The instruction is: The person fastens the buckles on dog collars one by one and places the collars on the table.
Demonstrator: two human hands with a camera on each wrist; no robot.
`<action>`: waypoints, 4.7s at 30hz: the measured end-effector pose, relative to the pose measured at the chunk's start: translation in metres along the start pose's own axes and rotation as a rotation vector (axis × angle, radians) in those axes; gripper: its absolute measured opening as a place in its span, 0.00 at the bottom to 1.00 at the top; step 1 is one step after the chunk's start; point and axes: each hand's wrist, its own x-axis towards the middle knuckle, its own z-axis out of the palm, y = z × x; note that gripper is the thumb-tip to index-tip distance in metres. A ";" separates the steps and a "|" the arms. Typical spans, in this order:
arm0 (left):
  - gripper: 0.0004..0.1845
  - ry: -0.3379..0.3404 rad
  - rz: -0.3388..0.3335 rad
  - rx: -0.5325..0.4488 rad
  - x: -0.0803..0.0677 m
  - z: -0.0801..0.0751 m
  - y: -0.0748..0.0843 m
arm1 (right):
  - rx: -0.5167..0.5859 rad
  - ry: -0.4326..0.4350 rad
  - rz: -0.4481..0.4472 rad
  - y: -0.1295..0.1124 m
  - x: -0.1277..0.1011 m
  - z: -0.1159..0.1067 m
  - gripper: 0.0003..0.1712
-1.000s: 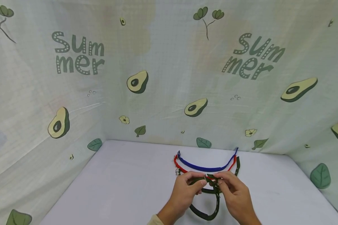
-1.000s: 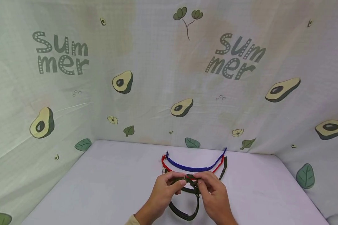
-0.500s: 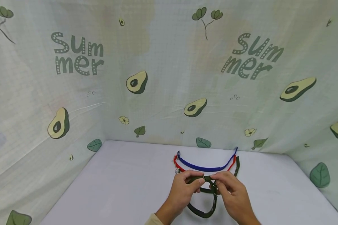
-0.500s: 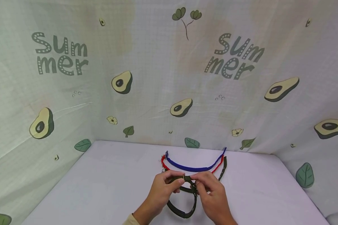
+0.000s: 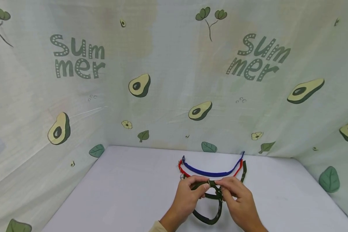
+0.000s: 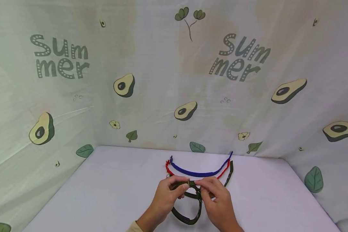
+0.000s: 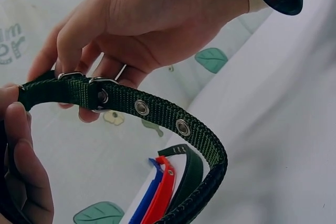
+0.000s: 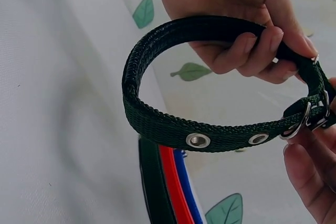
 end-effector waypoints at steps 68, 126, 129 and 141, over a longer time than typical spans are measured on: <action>0.18 -0.108 0.022 0.010 0.001 -0.012 0.003 | -0.001 0.099 0.085 -0.002 -0.009 0.019 0.21; 0.13 0.131 0.080 0.116 0.001 -0.050 -0.008 | 0.429 -0.495 0.630 0.001 -0.002 0.018 0.30; 0.14 0.135 0.057 0.133 0.000 -0.055 -0.013 | 0.470 -0.446 0.665 0.002 -0.002 0.019 0.27; 0.15 0.123 -0.056 0.184 -0.012 -0.070 -0.020 | 0.487 -0.415 0.660 0.004 -0.010 0.026 0.19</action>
